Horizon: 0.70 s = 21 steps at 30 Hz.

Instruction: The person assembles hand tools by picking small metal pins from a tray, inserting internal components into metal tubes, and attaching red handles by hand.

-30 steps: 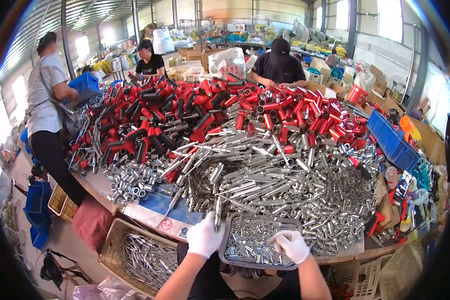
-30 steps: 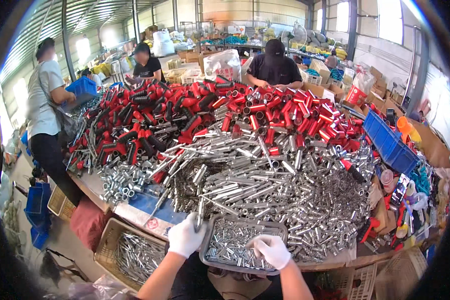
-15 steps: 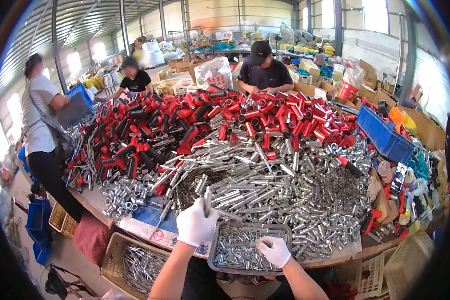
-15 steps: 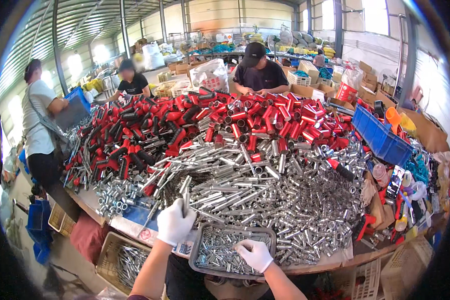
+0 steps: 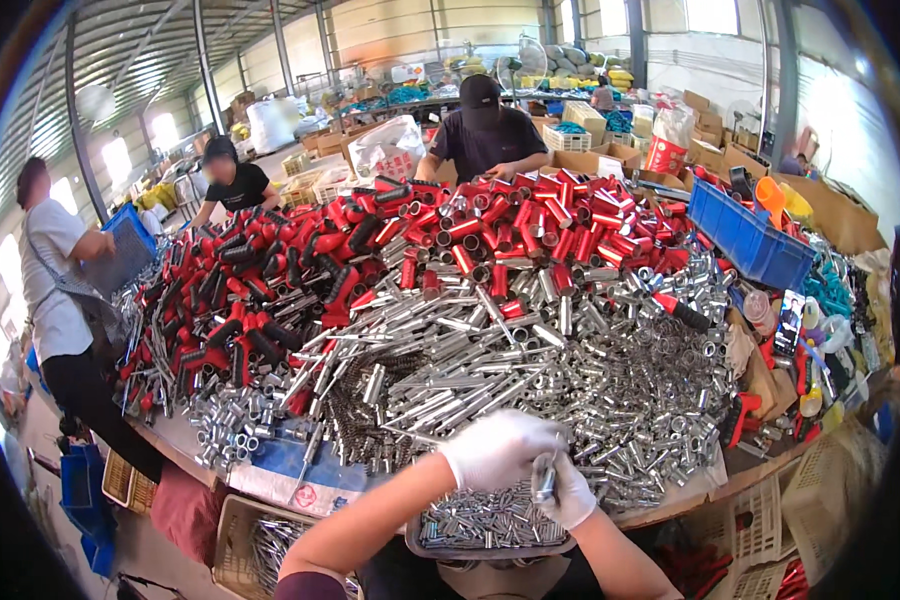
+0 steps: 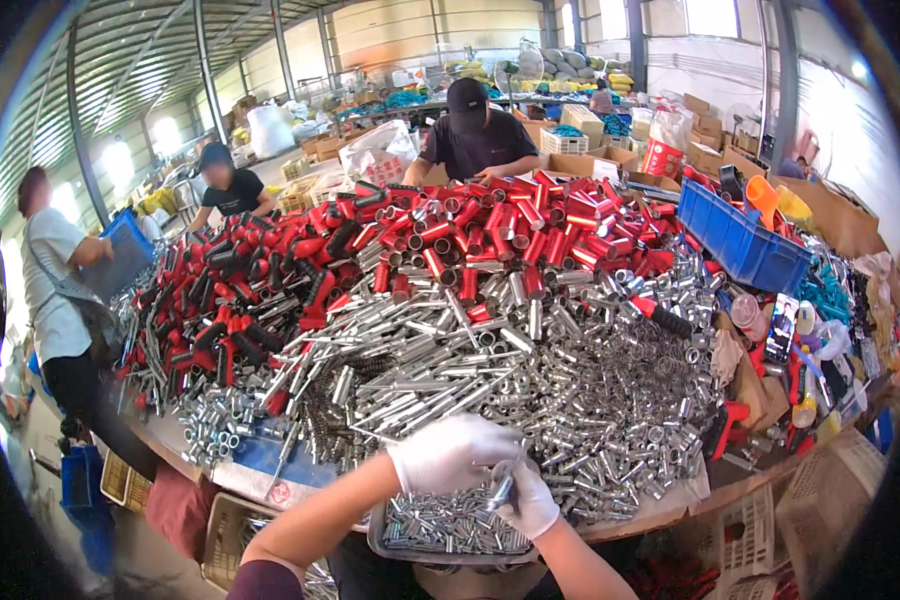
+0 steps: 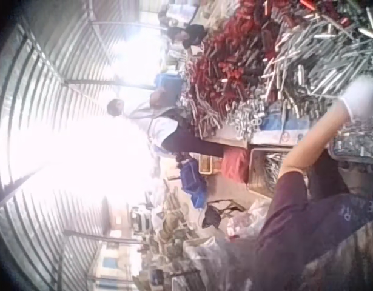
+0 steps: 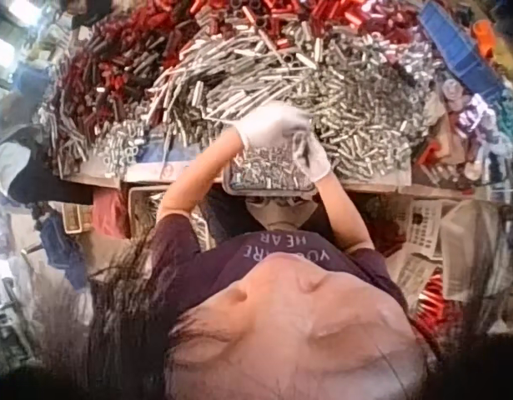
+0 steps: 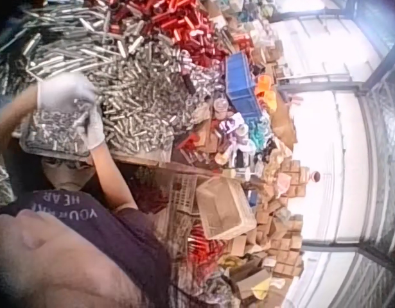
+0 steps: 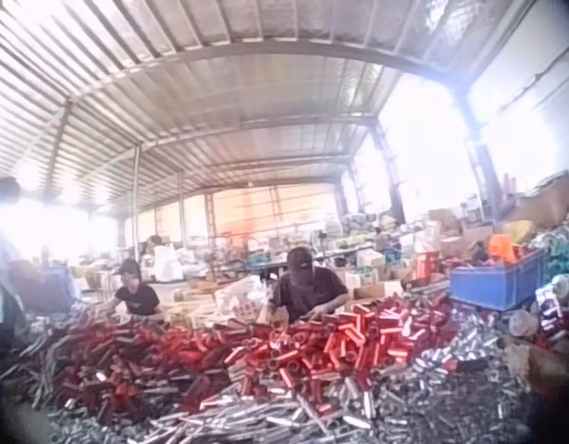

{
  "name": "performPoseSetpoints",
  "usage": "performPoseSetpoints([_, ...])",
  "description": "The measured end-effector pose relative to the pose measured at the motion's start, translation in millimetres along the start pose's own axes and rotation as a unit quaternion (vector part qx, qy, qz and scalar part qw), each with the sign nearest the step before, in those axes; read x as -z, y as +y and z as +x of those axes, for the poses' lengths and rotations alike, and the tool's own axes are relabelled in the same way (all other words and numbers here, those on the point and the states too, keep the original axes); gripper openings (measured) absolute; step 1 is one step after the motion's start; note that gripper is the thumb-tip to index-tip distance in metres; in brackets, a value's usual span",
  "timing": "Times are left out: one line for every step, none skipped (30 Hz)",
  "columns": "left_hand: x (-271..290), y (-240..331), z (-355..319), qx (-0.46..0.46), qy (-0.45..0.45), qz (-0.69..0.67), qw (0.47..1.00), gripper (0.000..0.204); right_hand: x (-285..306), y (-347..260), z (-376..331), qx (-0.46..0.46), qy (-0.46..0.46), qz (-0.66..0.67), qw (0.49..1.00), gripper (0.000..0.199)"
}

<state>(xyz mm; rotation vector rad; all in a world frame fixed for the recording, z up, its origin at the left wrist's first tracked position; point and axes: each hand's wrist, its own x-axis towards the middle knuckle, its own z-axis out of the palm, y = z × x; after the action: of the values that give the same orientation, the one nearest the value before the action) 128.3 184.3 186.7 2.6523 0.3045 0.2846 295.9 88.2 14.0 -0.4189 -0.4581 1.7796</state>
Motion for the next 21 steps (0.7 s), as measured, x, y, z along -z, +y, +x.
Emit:
performPoseSetpoints([14,-13,1,0.031,0.054,-0.016,0.998,0.038,-4,-1,1,0.002,0.002,0.005,1.0,0.036])
performPoseSetpoints([26,-36,14,0.049,0.101,0.055,0.992,0.037,-16,-5,1,-0.029,0.046,-0.062,0.997,0.031])
performPoseSetpoints([42,-49,30,0.097,0.172,0.085,0.977,0.035,-26,-9,-1,-0.058,0.093,-0.128,0.986,0.027])
performPoseSetpoints([52,-71,44,0.135,0.25,0.101,0.954,0.03,-40,-7,-2,-0.068,0.121,-0.17,0.976,0.023])
performPoseSetpoints([65,-90,60,0.142,0.291,0.093,0.941,0.028,-42,-4,-1,-0.067,0.123,-0.168,0.976,0.023])
performPoseSetpoints([73,-110,74,0.154,0.326,0.134,0.923,0.026,-43,-1,-1,-0.071,0.113,-0.212,0.968,0.023])
performPoseSetpoints([79,-130,89,0.185,0.315,0.165,0.916,0.029,-43,1,0,-0.075,0.103,-0.259,0.957,0.022])
performPoseSetpoints([79,-147,104,0.229,0.299,0.201,0.904,0.025,-43,-1,-1,-0.08,0.095,-0.267,0.956,0.02])
performPoseSetpoints([77,-172,114,0.253,0.271,0.327,0.869,0.022,-39,4,0,-0.066,0.08,-0.279,0.955,0.022])
performPoseSetpoints([71,-186,127,0.252,0.294,0.355,0.851,0.022,-39,1,-1,-0.065,0.083,-0.288,0.952,0.023])
performPoseSetpoints([68,-200,135,0.25,0.319,0.382,0.831,0.023,-42,-1,-1,-0.062,0.086,-0.298,0.949,0.023])
performPoseSetpoints([69,-194,147,0.303,0.285,0.369,0.831,0.026,-36,1,-1,-0.08,0.121,-0.284,0.948,0.026])
performPoseSetpoints([72,-182,149,0.348,0.245,0.355,0.832,0.03,-42,1,-2,-0.094,0.145,-0.248,0.953,0.03])
performPoseSetpoints([78,-185,147,0.342,0.225,0.332,0.85,0.033,-50,-3,1,-0.13,0.146,-0.246,0.949,0.032])
performPoseSetpoints([79,-186,141,0.311,0.222,0.31,0.871,0.034,-34,6,5,-0.087,0.091,-0.322,0.939,0.031])
performPoseSetpoints([79,-175,143,0.327,0.215,0.319,0.863,0.032,-37,3,5,-0.077,0.081,-0.336,0.935,0.03])
performPoseSetpoints([64,-204,131,0.246,0.314,0.354,0.846,0.029,-46,-1,6,-0.063,0.063,-0.382,0.92,0.03])
performPoseSetpoints([60,-210,126,0.23,0.325,0.367,0.841,0.028,-13,23,15,0.023,0.018,-0.396,0.918,0.031])
performPoseSetpoints([57,-214,117,0.223,0.335,0.381,0.832,0.026,-13,28,18,0.015,0.016,-0.378,0.926,0.034])
performPoseSetpoints([53,-212,112,0.217,0.33,0.38,0.836,0.025,-20,22,14,-0.028,0.036,-0.351,0.935,0.035])
performPoseSetpoints([52,-207,110,0.214,0.325,0.381,0.839,0.025,-30,14,11,-0.071,0.051,-0.322,0.943,0.036])
